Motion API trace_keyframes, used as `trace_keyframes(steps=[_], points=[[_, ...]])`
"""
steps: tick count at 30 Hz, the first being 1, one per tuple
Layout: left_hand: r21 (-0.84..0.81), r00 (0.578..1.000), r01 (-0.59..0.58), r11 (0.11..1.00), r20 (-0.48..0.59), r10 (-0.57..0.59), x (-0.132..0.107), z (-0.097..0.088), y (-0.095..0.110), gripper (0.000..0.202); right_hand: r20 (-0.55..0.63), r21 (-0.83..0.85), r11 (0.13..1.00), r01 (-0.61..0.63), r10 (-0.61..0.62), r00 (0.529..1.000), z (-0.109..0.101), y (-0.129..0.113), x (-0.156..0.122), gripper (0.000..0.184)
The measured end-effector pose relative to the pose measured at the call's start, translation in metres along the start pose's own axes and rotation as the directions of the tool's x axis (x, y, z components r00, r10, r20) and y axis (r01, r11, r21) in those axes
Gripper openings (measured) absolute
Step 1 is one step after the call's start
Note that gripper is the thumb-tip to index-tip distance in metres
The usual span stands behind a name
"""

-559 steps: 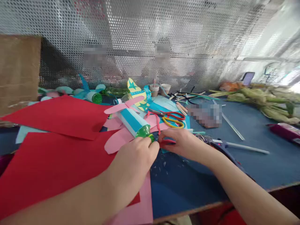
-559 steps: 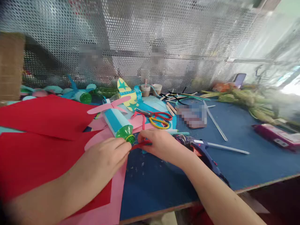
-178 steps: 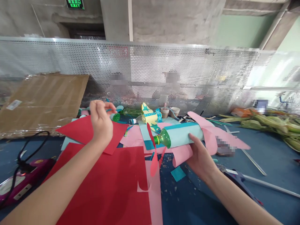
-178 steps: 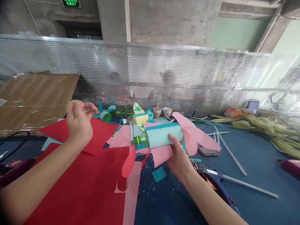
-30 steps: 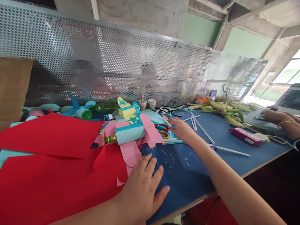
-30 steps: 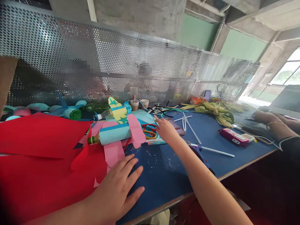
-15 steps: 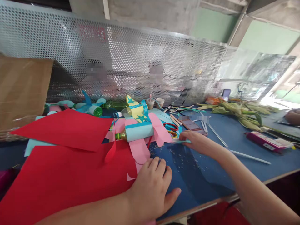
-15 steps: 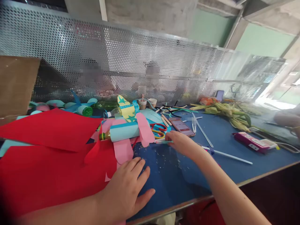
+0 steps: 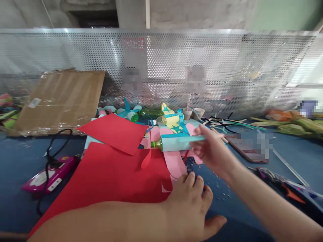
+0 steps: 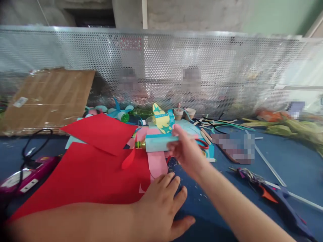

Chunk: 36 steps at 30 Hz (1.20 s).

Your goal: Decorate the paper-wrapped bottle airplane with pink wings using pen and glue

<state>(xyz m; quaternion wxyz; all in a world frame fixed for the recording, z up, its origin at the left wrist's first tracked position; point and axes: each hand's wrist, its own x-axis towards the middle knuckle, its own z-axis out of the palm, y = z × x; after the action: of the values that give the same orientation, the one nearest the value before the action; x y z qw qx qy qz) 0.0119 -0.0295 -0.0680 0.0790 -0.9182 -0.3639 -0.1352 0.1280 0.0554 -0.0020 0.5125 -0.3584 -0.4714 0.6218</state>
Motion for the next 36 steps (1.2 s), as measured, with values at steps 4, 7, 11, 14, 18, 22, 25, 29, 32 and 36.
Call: trace_keyframes(steps=[4,7,11,14,18,22,25,29,32,36], points=[[0.006,0.998,-0.013,1.0,0.065,0.013,0.005,-0.005,0.0,0.065,0.118,0.007,0.983,-0.183,0.181,0.976,0.018,0.044,-0.006,0.038],[0.032,0.996,-0.014,0.999,0.091,0.011,0.008,-0.006,0.001,0.066,0.177,-0.055,0.993,-0.104,0.112,0.978,0.012,0.05,-0.012,0.035],[0.033,0.999,-0.01,0.999,0.038,0.009,0.006,0.001,0.001,0.066,0.232,-0.137,0.986,-0.094,0.124,0.965,0.006,0.049,-0.015,0.035],[0.03,1.0,-0.01,1.0,0.012,0.01,0.004,0.007,0.002,0.068,0.219,-0.071,0.99,-0.122,0.135,0.966,0.007,0.053,-0.014,0.036],[0.02,1.0,0.003,1.0,0.023,-0.004,0.003,0.008,0.003,0.068,0.17,0.046,0.986,-0.16,0.151,0.974,0.008,0.055,-0.012,0.036],[0.01,1.0,0.002,1.0,0.025,-0.003,0.003,0.007,0.003,0.067,0.194,0.019,0.987,-0.163,0.156,0.969,0.008,0.053,-0.012,0.037],[0.023,1.0,0.006,1.0,0.023,-0.007,0.002,0.008,0.002,0.067,0.206,-0.053,0.984,-0.169,0.176,0.963,0.007,0.053,-0.011,0.041],[0.028,1.0,0.005,1.0,0.01,-0.005,0.002,0.007,0.002,0.067,0.151,-0.061,0.978,-0.202,0.209,0.966,0.008,0.055,-0.011,0.045],[0.052,1.0,-0.004,0.999,0.023,0.003,0.004,0.005,0.003,0.067,0.137,-0.051,0.972,-0.229,0.234,0.962,0.008,0.056,-0.011,0.046],[0.059,1.0,-0.015,0.998,0.022,0.013,0.005,0.003,0.002,0.067,0.13,-0.059,0.974,-0.217,0.223,0.966,0.008,0.056,-0.012,0.046]])
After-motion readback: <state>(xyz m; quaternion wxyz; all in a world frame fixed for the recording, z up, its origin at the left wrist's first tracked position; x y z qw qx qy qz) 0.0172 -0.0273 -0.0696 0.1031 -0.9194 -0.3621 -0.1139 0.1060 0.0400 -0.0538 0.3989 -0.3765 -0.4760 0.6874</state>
